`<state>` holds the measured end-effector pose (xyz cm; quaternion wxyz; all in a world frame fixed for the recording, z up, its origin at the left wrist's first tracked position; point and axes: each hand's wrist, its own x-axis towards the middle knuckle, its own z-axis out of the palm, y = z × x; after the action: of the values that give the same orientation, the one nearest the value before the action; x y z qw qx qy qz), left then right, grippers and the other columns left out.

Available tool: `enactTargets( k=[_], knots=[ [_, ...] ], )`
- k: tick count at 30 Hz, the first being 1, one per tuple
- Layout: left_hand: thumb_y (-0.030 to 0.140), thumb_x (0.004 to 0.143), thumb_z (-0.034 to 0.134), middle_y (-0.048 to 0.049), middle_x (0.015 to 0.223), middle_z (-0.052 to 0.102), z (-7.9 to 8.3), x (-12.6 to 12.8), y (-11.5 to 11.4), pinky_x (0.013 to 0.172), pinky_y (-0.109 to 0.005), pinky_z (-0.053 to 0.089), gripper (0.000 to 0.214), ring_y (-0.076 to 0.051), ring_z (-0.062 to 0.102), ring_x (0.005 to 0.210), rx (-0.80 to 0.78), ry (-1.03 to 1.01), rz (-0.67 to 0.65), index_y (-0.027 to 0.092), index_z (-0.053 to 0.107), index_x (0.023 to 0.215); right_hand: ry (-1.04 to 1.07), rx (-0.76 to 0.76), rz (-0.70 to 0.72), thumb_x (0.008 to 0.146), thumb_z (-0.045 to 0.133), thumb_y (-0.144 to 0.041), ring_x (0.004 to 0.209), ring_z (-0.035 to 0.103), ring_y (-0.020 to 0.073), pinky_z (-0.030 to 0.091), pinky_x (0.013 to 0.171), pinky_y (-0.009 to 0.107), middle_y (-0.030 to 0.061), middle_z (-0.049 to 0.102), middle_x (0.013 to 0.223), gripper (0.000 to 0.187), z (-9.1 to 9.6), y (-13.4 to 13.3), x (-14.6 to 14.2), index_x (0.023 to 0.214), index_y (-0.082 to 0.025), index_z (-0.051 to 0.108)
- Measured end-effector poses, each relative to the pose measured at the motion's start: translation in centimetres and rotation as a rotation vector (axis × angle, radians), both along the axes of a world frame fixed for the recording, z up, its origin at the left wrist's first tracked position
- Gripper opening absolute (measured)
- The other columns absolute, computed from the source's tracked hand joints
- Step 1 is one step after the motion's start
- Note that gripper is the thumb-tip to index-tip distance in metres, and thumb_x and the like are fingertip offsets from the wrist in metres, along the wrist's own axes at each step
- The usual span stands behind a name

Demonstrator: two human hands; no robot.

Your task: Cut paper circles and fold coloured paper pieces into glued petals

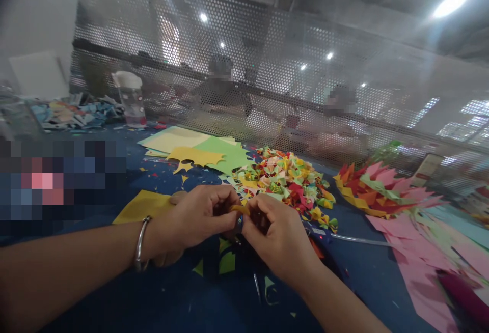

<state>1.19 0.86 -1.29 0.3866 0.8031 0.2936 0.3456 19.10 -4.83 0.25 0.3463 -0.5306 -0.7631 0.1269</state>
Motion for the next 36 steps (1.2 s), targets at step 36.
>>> enactTargets(
  k=[36],
  knots=[
    [0.016, 0.075, 0.058, -0.0014, 0.08, 0.071, -0.1, -0.3, 1.2, 0.064, -0.025, 0.045, 0.022, -0.013, 0.061, 0.07, -0.017, 0.048, -0.089, 0.016, 0.07, 0.093, -0.186, -0.082, -0.052, 0.074, 0.054, -0.015, 0.048, 0.043, 0.0104, 0.032, 0.047, 0.023, -0.0053, 0.048, 0.054, 0.011, 0.0, 0.3, -0.2, 0.066, -0.02, 0.051]
  ],
)
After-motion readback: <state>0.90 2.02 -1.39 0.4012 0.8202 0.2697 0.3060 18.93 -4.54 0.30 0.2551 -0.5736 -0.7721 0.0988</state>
